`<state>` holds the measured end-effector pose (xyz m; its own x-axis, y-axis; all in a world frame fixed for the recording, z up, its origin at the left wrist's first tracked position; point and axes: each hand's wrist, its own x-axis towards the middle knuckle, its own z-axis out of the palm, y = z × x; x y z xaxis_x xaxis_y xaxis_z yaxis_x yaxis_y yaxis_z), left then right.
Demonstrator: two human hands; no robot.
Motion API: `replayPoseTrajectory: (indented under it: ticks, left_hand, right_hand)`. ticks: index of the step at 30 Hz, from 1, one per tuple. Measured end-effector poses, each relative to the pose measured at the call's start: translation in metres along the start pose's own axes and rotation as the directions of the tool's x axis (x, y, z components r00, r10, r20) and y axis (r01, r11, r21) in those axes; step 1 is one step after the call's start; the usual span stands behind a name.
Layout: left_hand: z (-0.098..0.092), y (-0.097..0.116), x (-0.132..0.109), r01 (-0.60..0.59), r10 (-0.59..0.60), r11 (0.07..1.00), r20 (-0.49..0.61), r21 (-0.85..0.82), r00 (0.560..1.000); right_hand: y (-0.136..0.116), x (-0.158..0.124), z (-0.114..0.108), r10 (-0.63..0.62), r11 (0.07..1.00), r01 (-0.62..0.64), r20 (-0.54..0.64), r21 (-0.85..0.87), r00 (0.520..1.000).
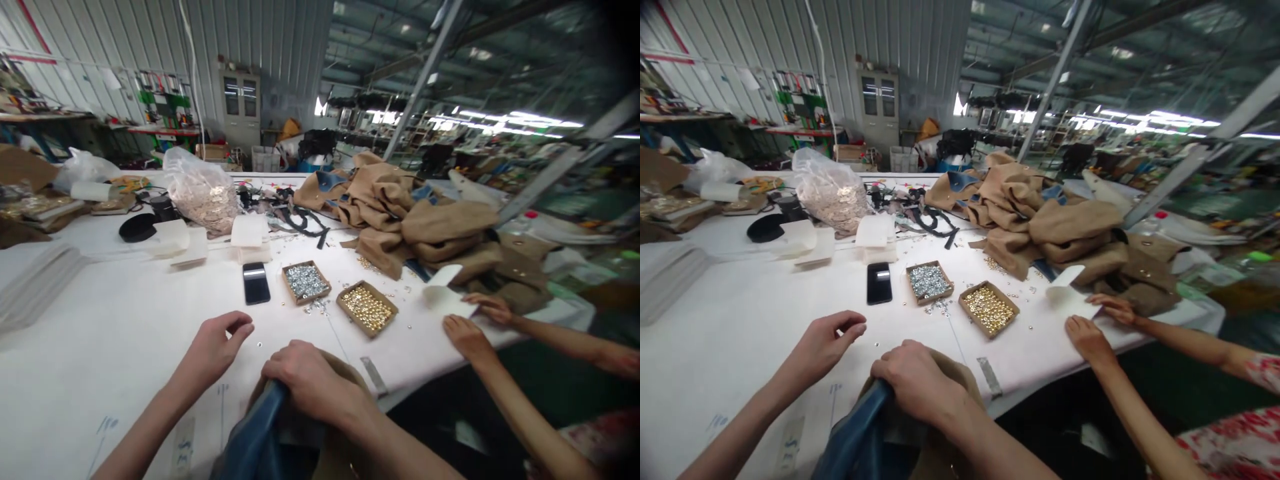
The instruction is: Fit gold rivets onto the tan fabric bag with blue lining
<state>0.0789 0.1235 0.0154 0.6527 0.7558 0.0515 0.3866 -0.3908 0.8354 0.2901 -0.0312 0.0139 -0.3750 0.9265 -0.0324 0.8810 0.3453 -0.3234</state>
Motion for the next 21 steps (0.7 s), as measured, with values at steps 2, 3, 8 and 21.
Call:
replayPoseTrajectory:
  ticks: [2,3,8,21]
  left_hand:
    - [0.006,0.01,0.022,-0.057,0.054,0.997,0.046,0.048,0.997]
    - [0.01,0.014,0.034,-0.088,0.082,0.993,0.069,0.077,0.994]
    - [0.033,0.045,0.102,-0.245,0.204,0.929,0.17,0.278,0.964]
    - [0.257,0.175,0.172,-0.61,0.231,0.622,0.629,0.491,0.742]
  right_hand:
    - [-0.004,-0.006,-0.003,0.032,0.999,-0.032,0.029,-0.024,0.999]
    - [-0.005,-0.009,-0.003,0.049,0.998,-0.048,0.038,-0.033,0.998]
    - [0.002,-0.028,0.013,0.119,0.993,-0.12,-0.03,-0.022,0.992]
    - [0.01,-0.069,-0.002,0.274,0.961,-0.277,-0.157,0.001,0.949]
